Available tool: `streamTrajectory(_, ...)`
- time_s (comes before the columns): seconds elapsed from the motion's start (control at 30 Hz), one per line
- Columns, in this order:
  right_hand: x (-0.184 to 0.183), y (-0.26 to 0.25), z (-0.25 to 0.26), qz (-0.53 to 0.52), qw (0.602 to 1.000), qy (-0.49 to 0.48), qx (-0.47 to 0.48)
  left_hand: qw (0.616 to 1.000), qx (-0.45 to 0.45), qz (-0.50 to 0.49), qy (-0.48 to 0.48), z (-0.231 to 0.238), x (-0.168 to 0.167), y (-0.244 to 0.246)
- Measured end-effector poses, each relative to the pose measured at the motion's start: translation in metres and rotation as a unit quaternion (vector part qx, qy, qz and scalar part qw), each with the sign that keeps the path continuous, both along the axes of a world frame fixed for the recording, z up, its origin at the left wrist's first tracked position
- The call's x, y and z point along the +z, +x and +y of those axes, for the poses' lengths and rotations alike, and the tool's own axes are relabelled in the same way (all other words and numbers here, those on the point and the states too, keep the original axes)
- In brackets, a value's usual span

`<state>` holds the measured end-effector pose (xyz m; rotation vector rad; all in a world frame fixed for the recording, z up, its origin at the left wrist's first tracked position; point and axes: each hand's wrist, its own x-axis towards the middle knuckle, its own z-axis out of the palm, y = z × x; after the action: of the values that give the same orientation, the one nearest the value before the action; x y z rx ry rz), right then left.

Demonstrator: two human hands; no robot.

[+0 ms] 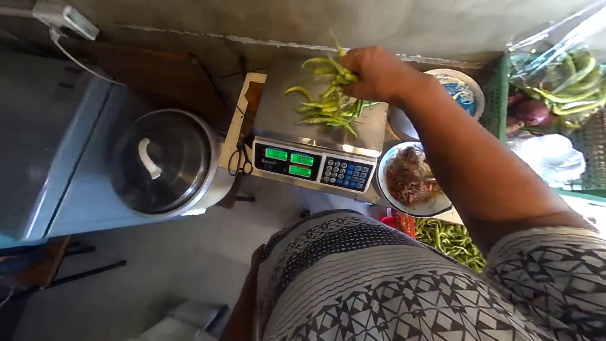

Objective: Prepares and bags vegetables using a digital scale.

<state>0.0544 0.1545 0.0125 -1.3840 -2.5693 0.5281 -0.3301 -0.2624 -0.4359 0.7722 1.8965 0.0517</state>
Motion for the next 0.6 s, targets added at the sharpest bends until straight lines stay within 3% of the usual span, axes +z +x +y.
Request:
streamTrajectory(0.07,0.006,0.009,0.002,0.051,0.998,-0.014,-0.031,0.989,-0.056,0.041,0.131,0.014,0.047,0.012)
streamTrajectory(0.1,0.010,0.015,0.002,0.067,0.996,-0.023,-0.054,0.972,-0.066,0.054,0.219,0.031,0.087,0.022)
streamTrajectory(0.2,0.009,0.039,0.006,0.108,0.985,-0.049,-0.127,0.879,-0.077,0.082,0.464,0.108,0.209,0.069)
streamTrajectory(0.27,0.005,0.049,0.005,0.133,0.976,-0.064,-0.158,0.851,-0.101,0.057,0.512,0.167,0.283,0.103)
streamTrajectory(0.33,0.001,0.053,-0.001,0.149,0.971,-0.072,-0.170,0.808,-0.145,0.028,0.570,0.221,0.333,0.136)
streamTrajectory(0.43,-0.002,0.057,-0.014,0.152,0.968,-0.086,-0.180,0.781,-0.233,0.043,0.577,0.290,0.383,0.188)
streamTrajectory(0.6,0.005,0.069,-0.031,0.146,0.964,-0.085,-0.205,0.830,-0.344,0.205,0.389,0.358,0.406,0.249)
